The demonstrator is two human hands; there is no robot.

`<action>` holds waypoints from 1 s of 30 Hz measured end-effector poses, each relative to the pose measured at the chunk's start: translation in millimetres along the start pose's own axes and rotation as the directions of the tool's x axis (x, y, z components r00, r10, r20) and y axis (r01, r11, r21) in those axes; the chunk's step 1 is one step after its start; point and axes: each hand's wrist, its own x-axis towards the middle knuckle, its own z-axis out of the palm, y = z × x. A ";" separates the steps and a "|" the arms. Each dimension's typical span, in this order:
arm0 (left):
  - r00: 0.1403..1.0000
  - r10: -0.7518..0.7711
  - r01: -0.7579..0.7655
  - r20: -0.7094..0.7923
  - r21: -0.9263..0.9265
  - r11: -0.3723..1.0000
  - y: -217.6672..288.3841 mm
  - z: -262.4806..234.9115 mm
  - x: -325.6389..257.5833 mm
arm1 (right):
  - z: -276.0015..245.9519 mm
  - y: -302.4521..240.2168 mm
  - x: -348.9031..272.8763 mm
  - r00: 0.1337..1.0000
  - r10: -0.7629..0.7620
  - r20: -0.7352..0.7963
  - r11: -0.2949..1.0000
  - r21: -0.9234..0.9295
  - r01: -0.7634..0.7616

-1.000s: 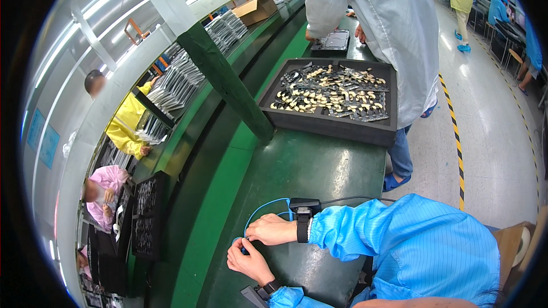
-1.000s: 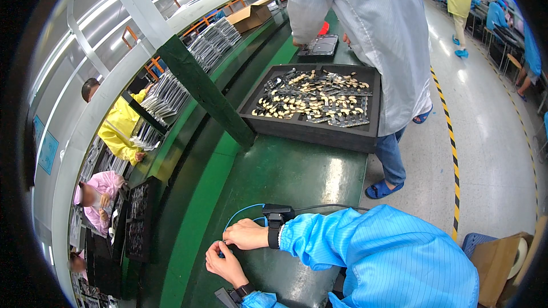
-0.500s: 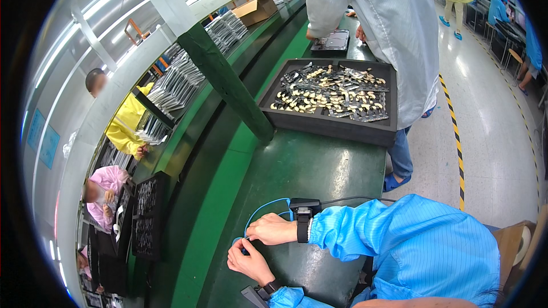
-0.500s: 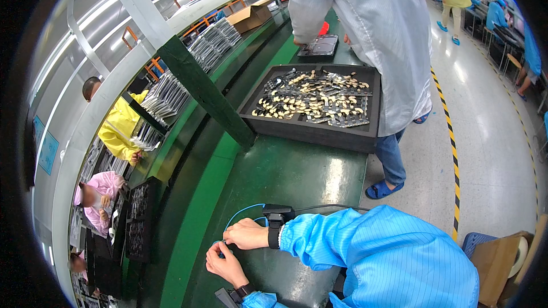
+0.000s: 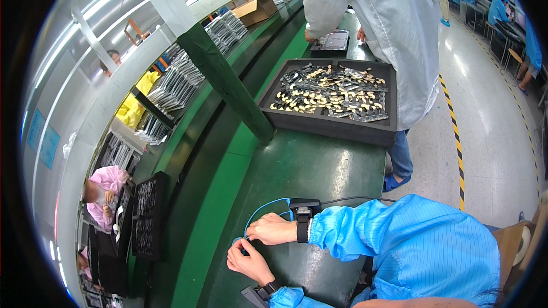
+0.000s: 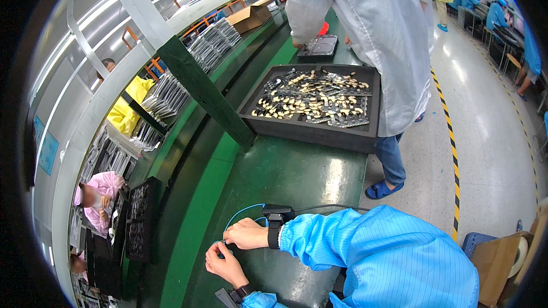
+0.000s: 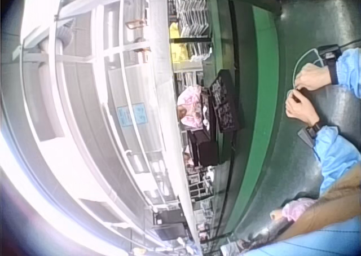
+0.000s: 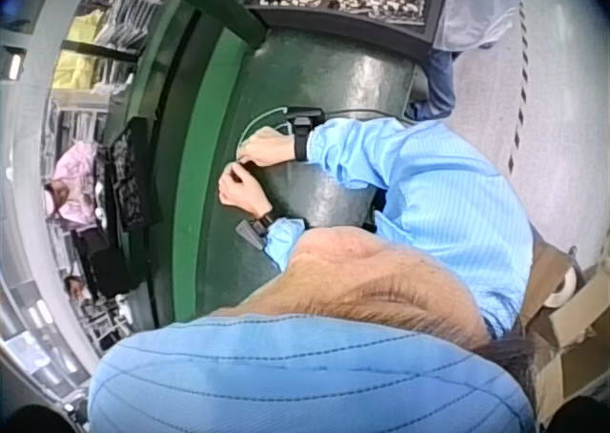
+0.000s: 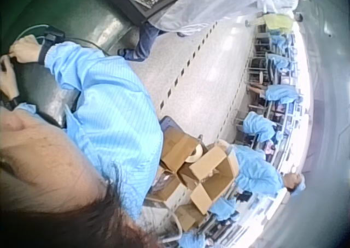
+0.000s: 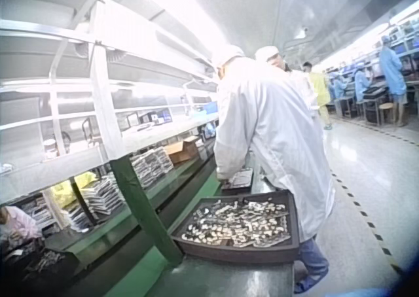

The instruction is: Assembling small mechanical or electronic components on a production line.

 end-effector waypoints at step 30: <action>1.000 0.008 -0.008 0.012 -0.017 1.000 -2.5 0.3 0.3 | 1.8 0.7 0.5 0.999 0.003 0.037 1.000 -0.005 -0.003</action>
